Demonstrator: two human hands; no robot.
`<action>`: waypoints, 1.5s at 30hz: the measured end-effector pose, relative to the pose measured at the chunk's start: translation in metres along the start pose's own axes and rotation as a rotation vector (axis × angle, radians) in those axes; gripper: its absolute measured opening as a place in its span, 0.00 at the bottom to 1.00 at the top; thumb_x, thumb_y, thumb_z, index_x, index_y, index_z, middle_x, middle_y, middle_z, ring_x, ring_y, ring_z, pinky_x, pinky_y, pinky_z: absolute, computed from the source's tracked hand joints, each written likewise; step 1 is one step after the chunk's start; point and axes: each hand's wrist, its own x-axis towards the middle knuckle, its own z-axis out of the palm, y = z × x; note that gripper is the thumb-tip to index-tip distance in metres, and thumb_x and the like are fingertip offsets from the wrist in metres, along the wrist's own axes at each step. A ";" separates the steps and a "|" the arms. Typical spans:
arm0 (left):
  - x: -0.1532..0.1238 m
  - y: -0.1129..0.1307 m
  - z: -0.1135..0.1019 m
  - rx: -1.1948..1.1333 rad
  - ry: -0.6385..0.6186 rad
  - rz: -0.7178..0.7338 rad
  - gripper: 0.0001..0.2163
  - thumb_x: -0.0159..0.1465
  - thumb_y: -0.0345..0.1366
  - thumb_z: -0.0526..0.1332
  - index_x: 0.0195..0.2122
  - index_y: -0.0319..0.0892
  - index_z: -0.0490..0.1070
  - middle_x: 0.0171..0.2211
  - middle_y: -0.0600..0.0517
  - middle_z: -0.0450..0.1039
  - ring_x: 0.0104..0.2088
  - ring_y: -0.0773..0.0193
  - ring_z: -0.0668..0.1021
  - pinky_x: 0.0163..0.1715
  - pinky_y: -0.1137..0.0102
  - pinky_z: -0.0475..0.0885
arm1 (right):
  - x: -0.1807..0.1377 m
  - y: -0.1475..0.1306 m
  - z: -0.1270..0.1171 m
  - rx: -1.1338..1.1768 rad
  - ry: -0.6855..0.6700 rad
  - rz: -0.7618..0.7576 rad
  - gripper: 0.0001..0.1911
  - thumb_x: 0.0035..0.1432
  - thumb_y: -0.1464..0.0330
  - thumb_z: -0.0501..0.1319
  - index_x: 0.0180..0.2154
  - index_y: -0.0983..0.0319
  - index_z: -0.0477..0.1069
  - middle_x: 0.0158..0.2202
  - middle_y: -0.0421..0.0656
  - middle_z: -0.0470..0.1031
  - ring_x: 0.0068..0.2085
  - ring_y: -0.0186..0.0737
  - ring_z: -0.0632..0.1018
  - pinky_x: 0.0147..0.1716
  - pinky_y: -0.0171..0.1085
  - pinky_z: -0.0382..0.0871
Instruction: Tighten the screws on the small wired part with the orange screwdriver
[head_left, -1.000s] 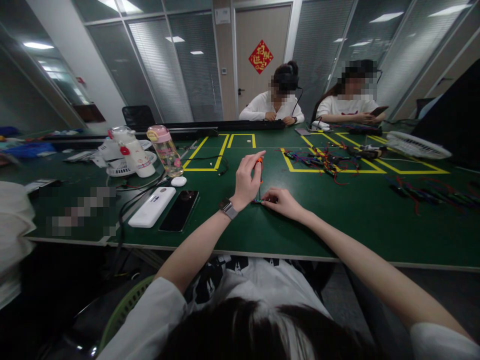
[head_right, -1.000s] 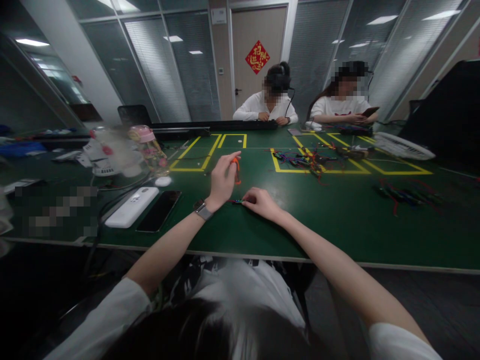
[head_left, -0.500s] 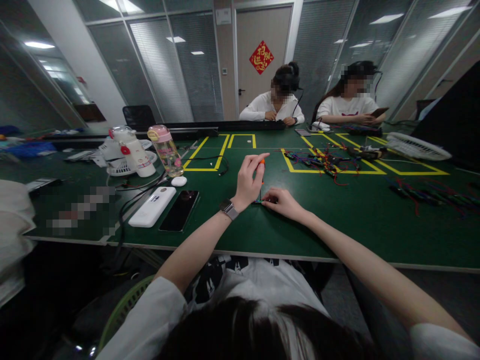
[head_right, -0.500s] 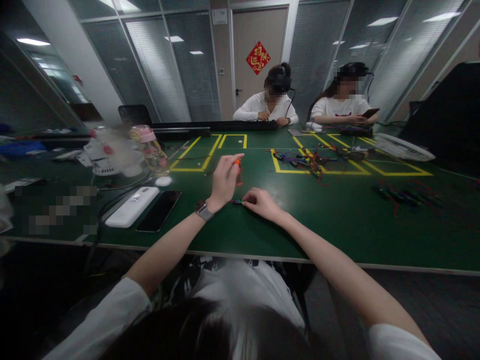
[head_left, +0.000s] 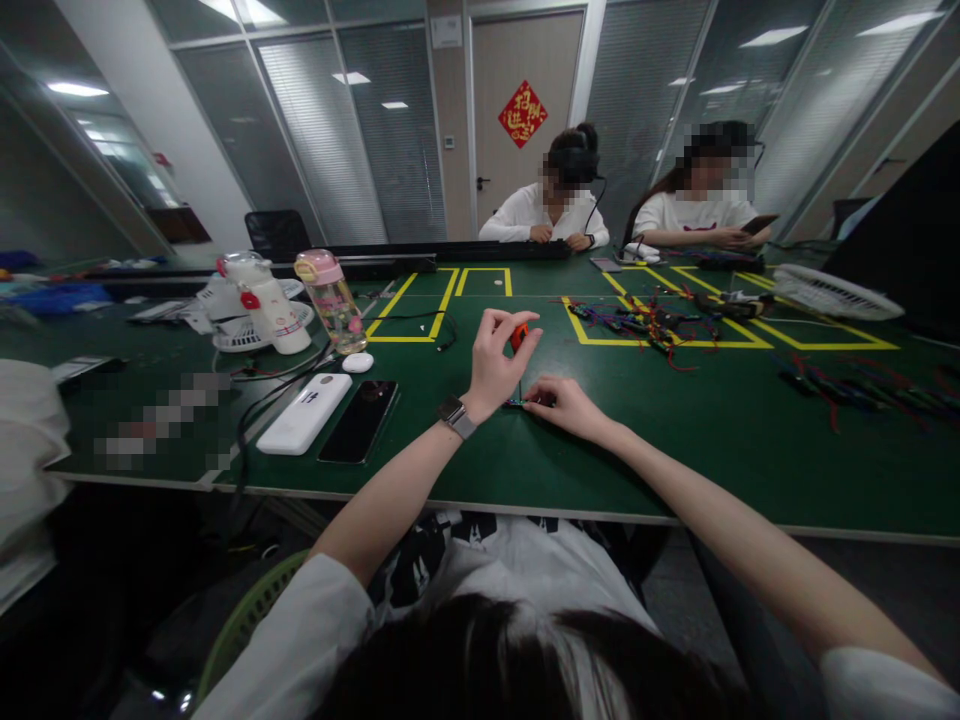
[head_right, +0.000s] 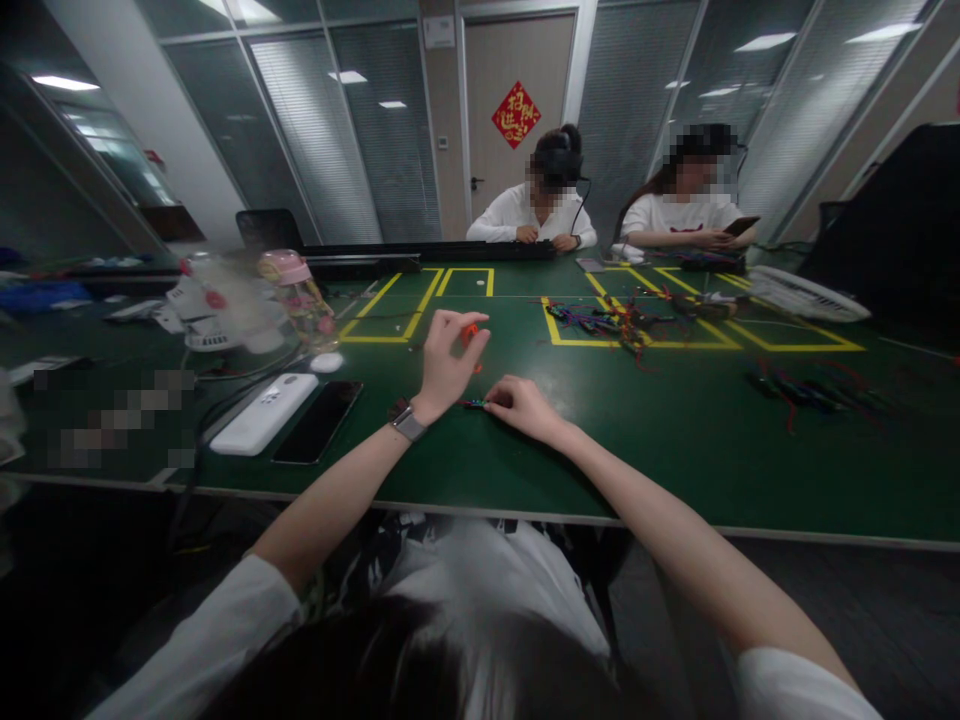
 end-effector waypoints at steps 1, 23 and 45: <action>0.000 0.000 0.000 -0.019 -0.014 0.001 0.10 0.68 0.39 0.54 0.47 0.45 0.70 0.38 0.50 0.67 0.39 0.66 0.73 0.41 0.69 0.71 | 0.000 0.000 0.000 0.005 0.001 0.000 0.04 0.54 0.70 0.62 0.32 0.64 0.75 0.29 0.42 0.72 0.28 0.34 0.71 0.29 0.34 0.65; 0.001 -0.003 0.000 -0.104 -0.078 0.000 0.14 0.71 0.34 0.46 0.54 0.45 0.65 0.44 0.49 0.71 0.44 0.65 0.74 0.45 0.68 0.70 | 0.000 0.004 0.001 0.016 -0.008 0.002 0.04 0.54 0.69 0.62 0.32 0.63 0.75 0.30 0.42 0.72 0.28 0.34 0.71 0.30 0.34 0.66; 0.001 -0.004 0.001 -0.094 -0.043 0.017 0.15 0.71 0.35 0.45 0.54 0.43 0.65 0.50 0.48 0.69 0.52 0.65 0.72 0.53 0.67 0.68 | 0.001 0.005 0.002 0.021 -0.005 -0.011 0.05 0.54 0.69 0.62 0.32 0.64 0.75 0.29 0.42 0.72 0.28 0.34 0.71 0.29 0.34 0.65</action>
